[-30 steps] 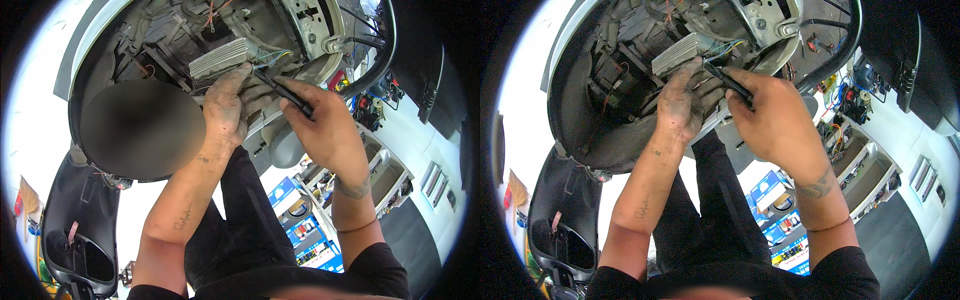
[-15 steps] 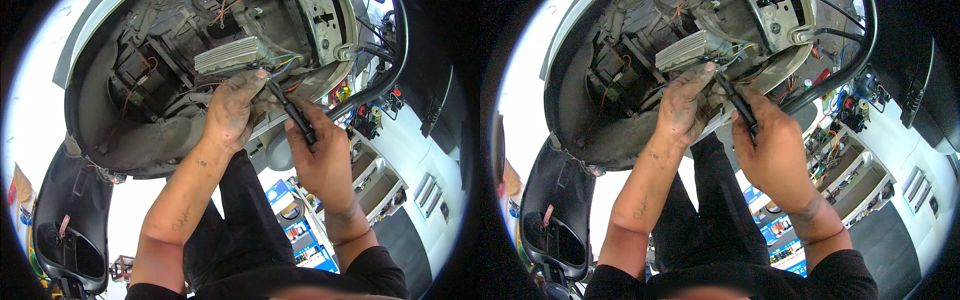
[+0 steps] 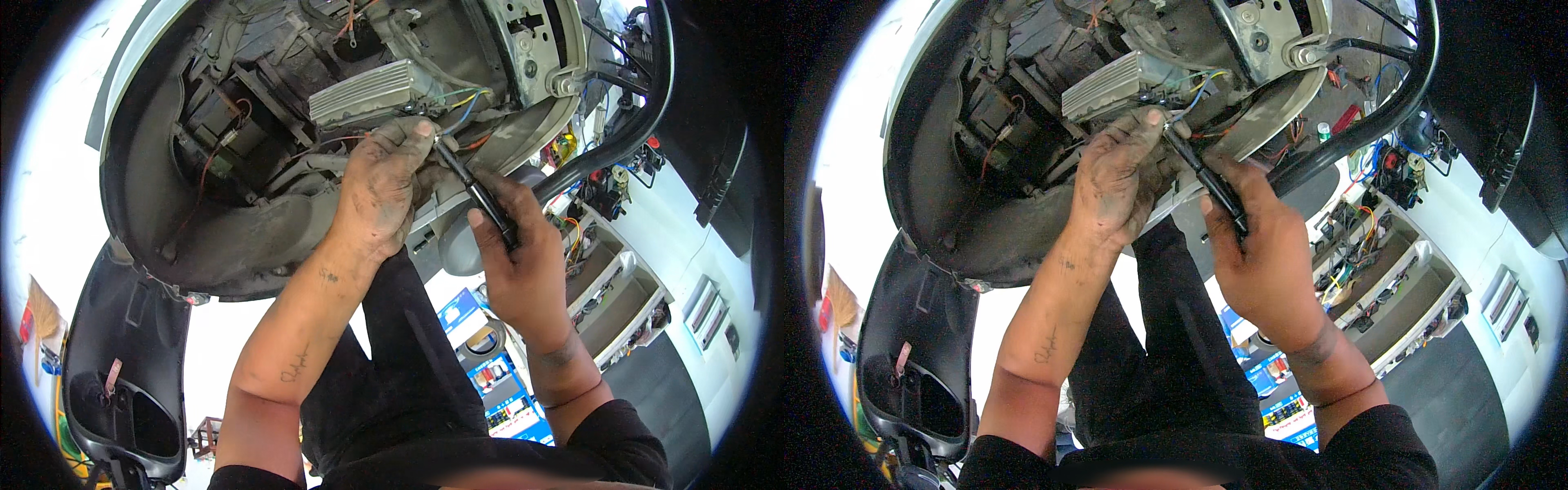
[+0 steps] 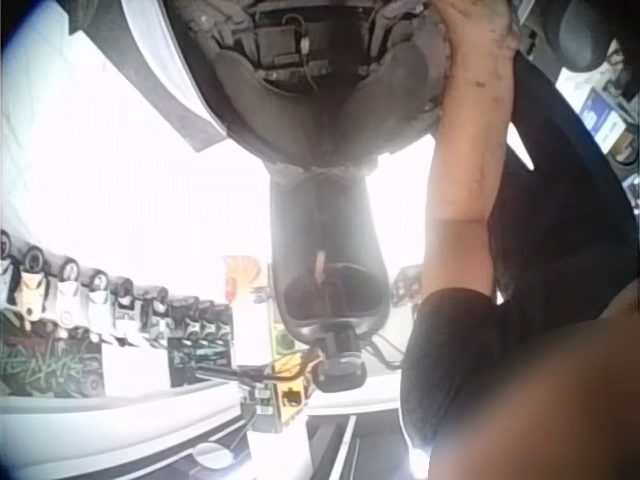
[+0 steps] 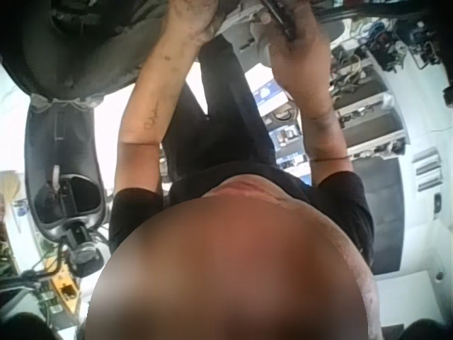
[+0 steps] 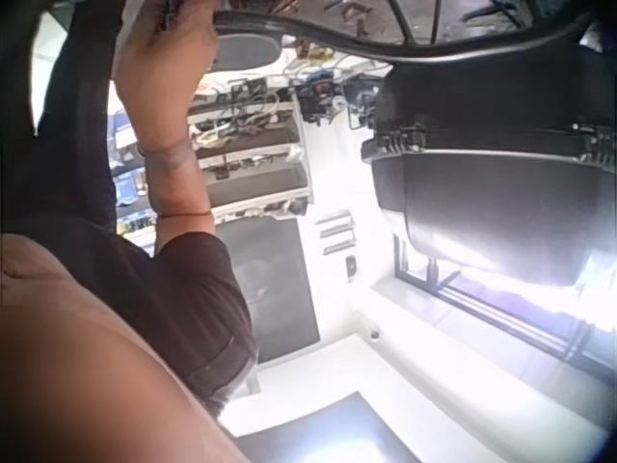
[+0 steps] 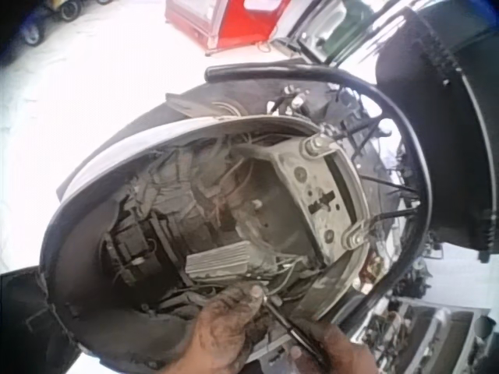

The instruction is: The person works on the internal components of a motorcycle, using a screwdriver to tighten screws and adjust wiring. They handle the battery and other electrical parts, ensuring connections are secure.

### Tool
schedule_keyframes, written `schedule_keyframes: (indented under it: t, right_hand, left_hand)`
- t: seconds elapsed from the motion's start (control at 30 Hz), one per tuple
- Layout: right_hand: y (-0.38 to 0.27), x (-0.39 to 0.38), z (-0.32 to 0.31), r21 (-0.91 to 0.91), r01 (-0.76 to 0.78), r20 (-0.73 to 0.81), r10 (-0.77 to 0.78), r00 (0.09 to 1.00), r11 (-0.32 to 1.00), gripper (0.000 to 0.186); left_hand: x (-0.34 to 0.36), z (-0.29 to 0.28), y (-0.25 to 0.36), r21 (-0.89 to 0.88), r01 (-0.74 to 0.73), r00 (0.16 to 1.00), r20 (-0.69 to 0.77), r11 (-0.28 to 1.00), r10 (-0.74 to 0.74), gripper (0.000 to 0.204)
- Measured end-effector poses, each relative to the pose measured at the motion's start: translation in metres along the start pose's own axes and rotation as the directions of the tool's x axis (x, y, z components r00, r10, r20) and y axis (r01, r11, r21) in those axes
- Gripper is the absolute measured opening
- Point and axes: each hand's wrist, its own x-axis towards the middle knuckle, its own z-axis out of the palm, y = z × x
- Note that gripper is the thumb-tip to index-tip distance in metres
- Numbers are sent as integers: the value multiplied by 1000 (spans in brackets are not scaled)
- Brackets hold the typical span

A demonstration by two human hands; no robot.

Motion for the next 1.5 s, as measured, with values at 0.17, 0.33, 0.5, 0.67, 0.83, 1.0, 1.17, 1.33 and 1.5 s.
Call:
schedule_keyframes:
  t: [0.17, 0.33, 0.5, 0.67, 0.83, 1.0, 1.17, 1.33, 1.5]
  right_hand:
    - [7, 10, -17, 56, 3, 99, -8, 995, 998, 36]
    - [14, 16, -31, 203, -128, 208, 85, 974, 971, 39]
    - [18, 25, -43, 342, -251, 261, 165, 951, 905, 40]
    - [12, 14, -29, -62, 110, 26, -108, 994, 992, 39]
    - [0, 5, -21, -1, -48, 31, 48, 998, 999, 37]
    - [-2, 9, -13, -55, -11, 43, 13, 999, 998, 37]
    - [-1, 4, -2, 248, -170, 94, 151, 984, 954, 36]
    - [-3, -2, 12, 372, -201, 50, 196, 979, 906, 28]
    - [-4, 5, 17, 30, -27, -49, 28, 998, 999, 22]
  left_hand:
    - [0, 4, 1, 11, 36, 999, 22, 999, -36, 26]
    - [0, 1, 5, -27, 47, 997, 62, 999, -45, 25]
    - [2, -1, 4, -75, 64, 995, 78, 995, -58, 22]
    - [5, 2, -1, -155, -5, 999, 34, 988, 10, 22]
    - [2, 5, -5, -132, -33, 999, -15, 991, 31, 25]
    - [4, 3, -7, -91, -72, 996, 49, 993, 76, 25]
    - [3, 0, -10, -15, -78, 997, 28, 997, 78, 27]
    - [1, 0, -6, 100, -88, 996, 2, 991, 89, 27]
    - [-4, 5, 1, -28, 28, 996, -87, 999, -31, 26]
